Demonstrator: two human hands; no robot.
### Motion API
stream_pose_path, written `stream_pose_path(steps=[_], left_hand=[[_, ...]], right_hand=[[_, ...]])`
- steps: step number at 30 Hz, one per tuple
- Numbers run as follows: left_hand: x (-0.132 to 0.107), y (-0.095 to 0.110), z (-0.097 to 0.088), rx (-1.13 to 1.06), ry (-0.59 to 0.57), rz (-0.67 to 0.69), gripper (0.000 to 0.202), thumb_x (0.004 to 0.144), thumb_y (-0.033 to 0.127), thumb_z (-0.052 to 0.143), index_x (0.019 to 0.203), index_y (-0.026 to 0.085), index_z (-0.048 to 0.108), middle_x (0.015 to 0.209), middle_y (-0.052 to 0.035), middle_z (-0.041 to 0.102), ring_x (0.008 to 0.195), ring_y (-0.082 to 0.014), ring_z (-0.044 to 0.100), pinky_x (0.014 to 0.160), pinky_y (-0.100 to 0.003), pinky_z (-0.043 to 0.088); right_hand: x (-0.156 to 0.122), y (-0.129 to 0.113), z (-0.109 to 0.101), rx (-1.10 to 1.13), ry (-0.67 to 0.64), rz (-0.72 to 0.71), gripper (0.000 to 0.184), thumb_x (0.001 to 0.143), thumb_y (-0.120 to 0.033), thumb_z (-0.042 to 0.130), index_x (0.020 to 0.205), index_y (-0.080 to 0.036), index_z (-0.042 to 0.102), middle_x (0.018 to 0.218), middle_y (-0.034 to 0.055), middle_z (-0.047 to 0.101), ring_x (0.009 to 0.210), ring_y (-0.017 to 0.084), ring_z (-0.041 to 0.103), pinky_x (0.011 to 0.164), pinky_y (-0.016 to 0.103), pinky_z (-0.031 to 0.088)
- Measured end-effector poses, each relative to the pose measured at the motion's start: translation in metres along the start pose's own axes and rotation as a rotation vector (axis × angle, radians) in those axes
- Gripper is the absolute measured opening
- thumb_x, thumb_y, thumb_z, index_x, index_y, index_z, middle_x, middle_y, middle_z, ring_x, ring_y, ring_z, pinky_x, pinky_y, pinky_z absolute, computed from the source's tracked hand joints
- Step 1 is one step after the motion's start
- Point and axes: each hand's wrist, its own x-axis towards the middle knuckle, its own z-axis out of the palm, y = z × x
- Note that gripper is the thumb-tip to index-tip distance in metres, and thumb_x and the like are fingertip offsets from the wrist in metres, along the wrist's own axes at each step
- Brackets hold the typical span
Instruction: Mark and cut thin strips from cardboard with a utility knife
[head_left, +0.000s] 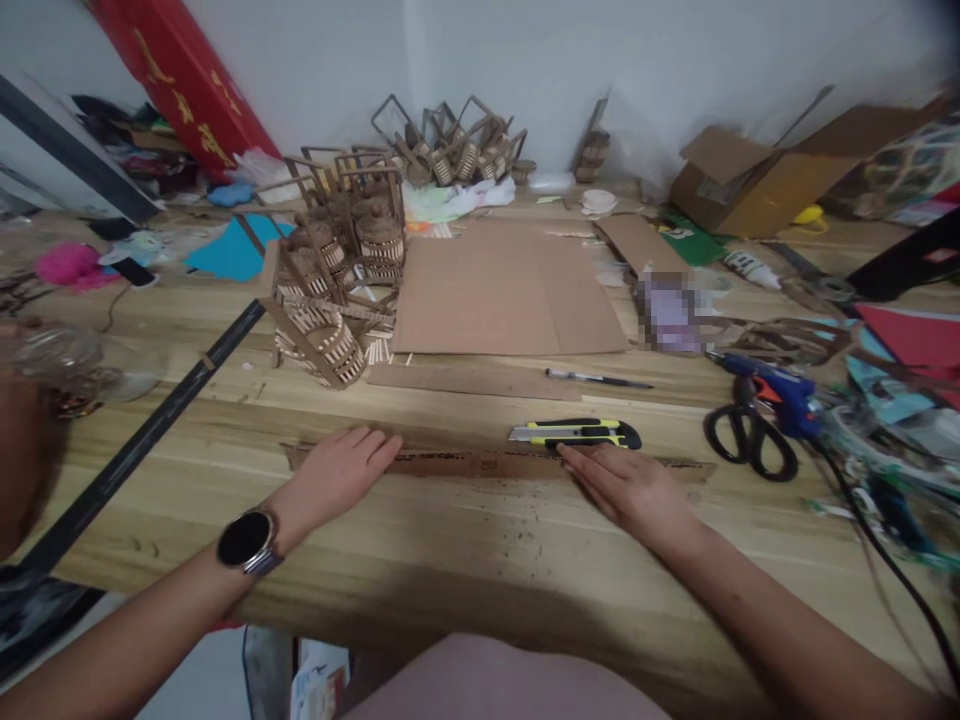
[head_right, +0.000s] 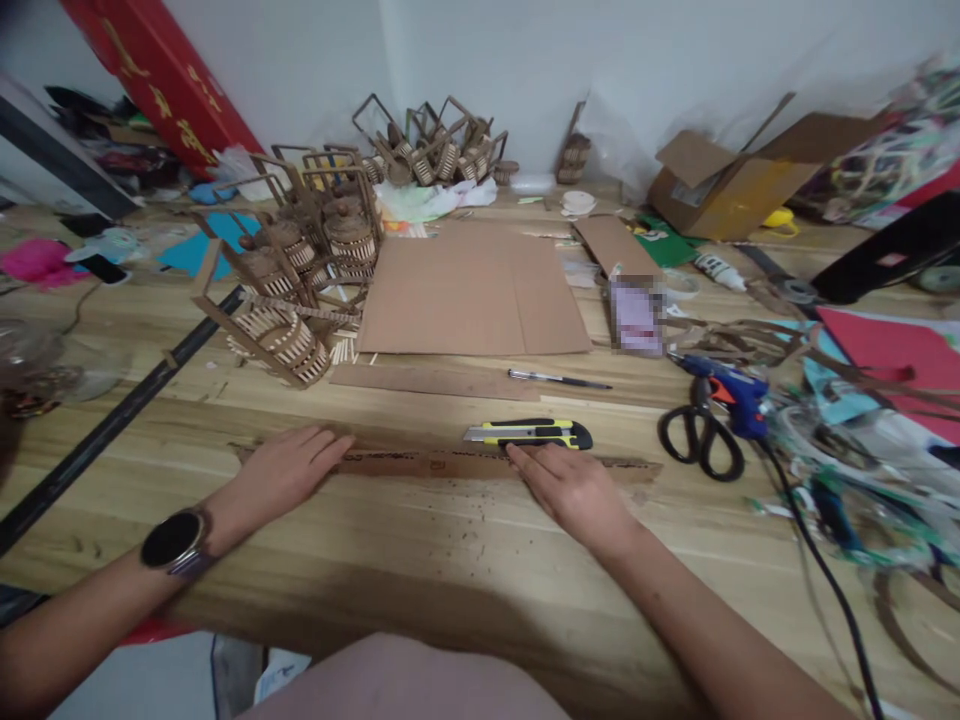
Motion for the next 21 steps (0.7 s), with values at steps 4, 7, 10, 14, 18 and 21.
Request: stream_pose_path(steps=[4,7,10,14,18,21], left_hand=[[0.029,0.016,-0.023,-0.198,-0.018,0.018,0.021,0.103,0.028,0.053,0.113,0.015,0.066,0.095,-0.0085,0.07,0.089,-0.0248,0.066,0.073,-0.034,0.049],[0.064,0.036,-0.043,-0.381,-0.104,0.089,0.022,0.103,0.034,0.054,0.103,0.016,0.067,0.095,-0.0068,0.072,0.087,-0.0235,0.068,0.069,-0.031,0.048],[0.093,0.051,-0.051,-0.429,-0.19,0.127,0.021,0.104,0.029,0.053,0.095,0.016,0.067,0.09,-0.0062,0.073,0.083,-0.0223,0.07,0.064,-0.029,0.046],[0.101,0.058,-0.046,-0.426,-0.168,0.175,0.022,0.105,0.025,0.049,0.094,0.016,0.065,0.09,-0.0061,0.072,0.084,-0.0223,0.069,0.064,-0.029,0.046],[0.093,0.063,-0.036,-0.39,-0.088,0.181,0.021,0.105,0.018,0.044,0.096,0.015,0.062,0.09,-0.0073,0.071,0.083,-0.0232,0.068,0.065,-0.031,0.047],[0.089,0.069,-0.033,-0.321,-0.049,0.177,0.02,0.104,0.013,0.041,0.096,0.015,0.06,0.087,-0.0081,0.069,0.08,-0.0236,0.066,0.061,-0.032,0.047]], right_hand=[[0.0,0.001,0.001,0.026,0.009,-0.016,0.029,0.098,-0.016,0.053,0.121,-0.018,0.071,0.089,0.0073,0.077,0.074,0.016,0.069,0.067,0.028,0.054],[0.004,0.001,-0.004,0.031,0.004,-0.017,0.026,0.1,-0.018,0.051,0.116,-0.016,0.072,0.087,0.0077,0.076,0.074,0.017,0.069,0.068,0.028,0.055],[0.014,0.0,-0.012,0.06,-0.055,-0.016,0.024,0.101,-0.021,0.05,0.108,-0.017,0.072,0.088,0.0076,0.077,0.077,0.018,0.071,0.072,0.029,0.056],[0.034,-0.005,-0.012,0.101,-0.205,-0.034,0.027,0.101,-0.029,0.05,0.114,-0.014,0.069,0.091,0.0089,0.076,0.08,0.02,0.072,0.069,0.03,0.055],[0.046,-0.015,0.001,0.079,-0.252,-0.082,0.026,0.103,-0.028,0.046,0.111,-0.017,0.068,0.088,0.0062,0.075,0.077,0.017,0.071,0.064,0.027,0.052],[0.045,-0.019,0.007,0.044,-0.235,-0.106,0.026,0.103,-0.022,0.044,0.107,-0.018,0.069,0.086,0.0059,0.073,0.076,0.018,0.069,0.062,0.028,0.051]])
